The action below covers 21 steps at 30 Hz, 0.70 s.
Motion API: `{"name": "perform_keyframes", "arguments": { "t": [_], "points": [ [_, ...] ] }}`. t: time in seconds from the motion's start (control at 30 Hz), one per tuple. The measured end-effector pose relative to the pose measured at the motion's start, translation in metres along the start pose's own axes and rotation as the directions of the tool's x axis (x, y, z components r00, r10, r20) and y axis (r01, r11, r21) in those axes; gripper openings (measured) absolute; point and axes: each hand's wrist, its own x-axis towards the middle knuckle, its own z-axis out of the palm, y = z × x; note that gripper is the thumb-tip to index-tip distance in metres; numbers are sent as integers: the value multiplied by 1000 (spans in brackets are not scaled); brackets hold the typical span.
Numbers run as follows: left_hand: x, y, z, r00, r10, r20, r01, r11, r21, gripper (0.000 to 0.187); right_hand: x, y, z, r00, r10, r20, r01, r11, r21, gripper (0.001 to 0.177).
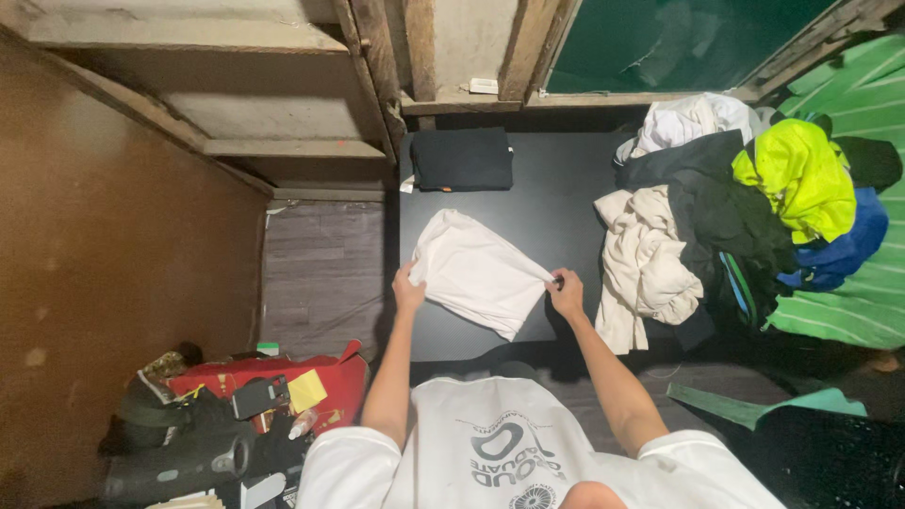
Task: The person empties a laundry basket onto a table and folds several items of clothing one by one, including a two-toned t-shirt, a black t-shirt, a white t-shirt, neon shorts, and black pants. The folded items are stacked on the table.
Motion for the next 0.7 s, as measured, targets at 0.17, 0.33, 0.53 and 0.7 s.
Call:
{"name": "perform_keyframes", "arguments": {
  "t": [0.17,0.33,0.53,0.7],
  "points": [
    [4,10,6,925,-297,-238,298,954,-30,43,-45,2,-6,850,483,211,-522,829,202,25],
    [-111,54,43,841,-334,426,84,858,506,89,-69,-1,-2,803,536,259,-594,753,283,36],
    [-151,65,75,835,-357,418,178,895,409,77,-65,3,3,886,433,165,-450,889,82,45],
    [-135,40,69,943,-38,331,28,999,35,51,-62,4,3,786,526,324,-609,747,266,25]
  ]
}}
